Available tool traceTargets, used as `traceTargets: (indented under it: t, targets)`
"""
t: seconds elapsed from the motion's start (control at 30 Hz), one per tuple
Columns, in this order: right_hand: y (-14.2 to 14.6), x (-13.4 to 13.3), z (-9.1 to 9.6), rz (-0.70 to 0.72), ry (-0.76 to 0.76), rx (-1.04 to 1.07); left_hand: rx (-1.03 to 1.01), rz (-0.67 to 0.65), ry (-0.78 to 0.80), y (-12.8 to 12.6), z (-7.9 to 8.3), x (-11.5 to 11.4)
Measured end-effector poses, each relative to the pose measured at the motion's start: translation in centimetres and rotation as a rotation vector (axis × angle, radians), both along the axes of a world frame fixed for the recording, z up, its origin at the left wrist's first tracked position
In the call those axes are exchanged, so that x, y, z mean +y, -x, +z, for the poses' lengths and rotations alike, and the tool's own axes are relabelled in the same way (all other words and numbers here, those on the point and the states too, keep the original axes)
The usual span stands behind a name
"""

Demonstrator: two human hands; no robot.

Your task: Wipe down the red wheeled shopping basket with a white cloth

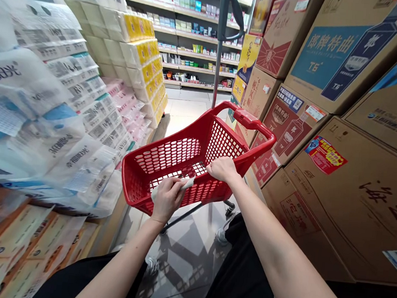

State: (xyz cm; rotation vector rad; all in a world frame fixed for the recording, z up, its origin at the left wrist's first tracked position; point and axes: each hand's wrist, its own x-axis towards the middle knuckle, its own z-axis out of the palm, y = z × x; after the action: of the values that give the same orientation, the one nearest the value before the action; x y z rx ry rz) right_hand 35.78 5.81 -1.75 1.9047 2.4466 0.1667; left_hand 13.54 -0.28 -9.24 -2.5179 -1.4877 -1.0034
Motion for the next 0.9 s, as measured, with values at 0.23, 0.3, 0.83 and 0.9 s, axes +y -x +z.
traceTargets:
  t: [0.23, 0.3, 0.83, 0.9]
  targets:
    - [0.6, 0.1, -0.2, -0.020, -0.027, 0.039, 0.036, 0.094, -0.002, -0.4, 0.1, 0.2]
    - [1.1, 0.1, -0.2, -0.035, -0.039, 0.045, 0.077, 0.114, -0.008, -0.1, 0.3, 0.5]
    - [6.4, -0.2, -1.2, -0.018, -0.104, 0.111, -0.141, 0.294, 0.030, 0.6, -3.7, 0.1]
    - [6.8, -0.3, -1.2, -0.026, -0.104, 0.092, -0.061, 0.321, 0.043, 0.4, -3.9, 0.6]
